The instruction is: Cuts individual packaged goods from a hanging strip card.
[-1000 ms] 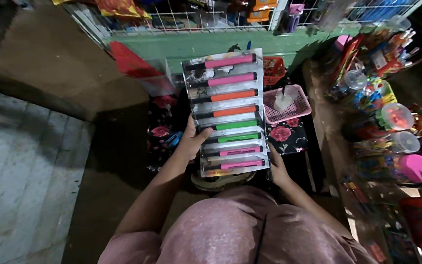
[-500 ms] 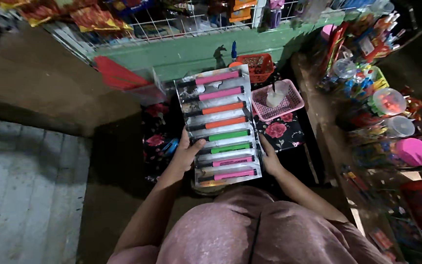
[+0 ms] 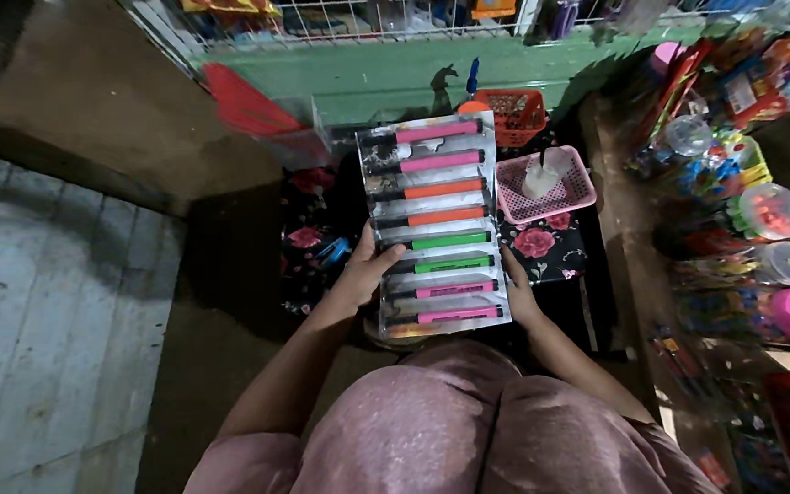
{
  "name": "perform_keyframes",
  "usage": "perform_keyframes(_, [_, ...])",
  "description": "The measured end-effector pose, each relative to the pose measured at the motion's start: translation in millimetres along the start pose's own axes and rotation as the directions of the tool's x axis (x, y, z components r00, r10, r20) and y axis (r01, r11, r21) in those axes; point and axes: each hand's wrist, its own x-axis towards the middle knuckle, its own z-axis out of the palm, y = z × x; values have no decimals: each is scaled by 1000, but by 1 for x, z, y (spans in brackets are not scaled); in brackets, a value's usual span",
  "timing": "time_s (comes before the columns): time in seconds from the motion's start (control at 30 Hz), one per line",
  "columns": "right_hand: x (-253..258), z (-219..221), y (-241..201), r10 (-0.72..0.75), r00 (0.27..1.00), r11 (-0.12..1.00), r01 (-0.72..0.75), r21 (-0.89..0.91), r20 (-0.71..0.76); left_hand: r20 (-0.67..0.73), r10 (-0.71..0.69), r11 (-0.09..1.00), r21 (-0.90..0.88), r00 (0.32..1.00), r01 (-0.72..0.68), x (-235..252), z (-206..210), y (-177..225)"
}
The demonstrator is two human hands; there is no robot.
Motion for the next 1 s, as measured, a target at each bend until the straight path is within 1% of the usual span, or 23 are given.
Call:
perform_keyframes(0.2, [1,5,1,-20,999,998,19,-53,-28,-28,22,999,45,999,-21,9,-2,-10])
perform_keyframes(0.27, [4,5,6,-19,1000,999,18,-37,-23,-33,-6,1000,24,999,7,9,-4,-13])
perform_keyframes(0.37, [11,3,9,19,1000,1000,-20,-24,-25,-8,-55,997,55,998,55,10,-7,-16])
perform_keyframes(0.43, [17,1,14,13,999,999,-16,-50,-43,19,-69,995,76,997,68,9,-7,-20])
perform_keyframes(0.6, [25,-1,15,-49,999,994,47,-94,-22,7,-97,992,86,995,96,6,-5,-21])
perform_keyframes(0.77, [28,7,17,0,998,999,-3,-49,-61,17,-79,995,58,997,78,8,-10,-23])
perform_keyframes(0.83, [30,7,19,2,999,999,-4,-46,-44,20,-65,997,51,998,64,9,-13,-28])
perform_keyframes(0.93, [34,7,22,-12,1000,1000,12,-11,-18,41,-82,995,51,996,80,6,-13,-31])
perform_keyframes(1.0, [36,6,16,-6,1000,1000,6,-7,-24,60,-114,993,33,992,112,3,-10,-33])
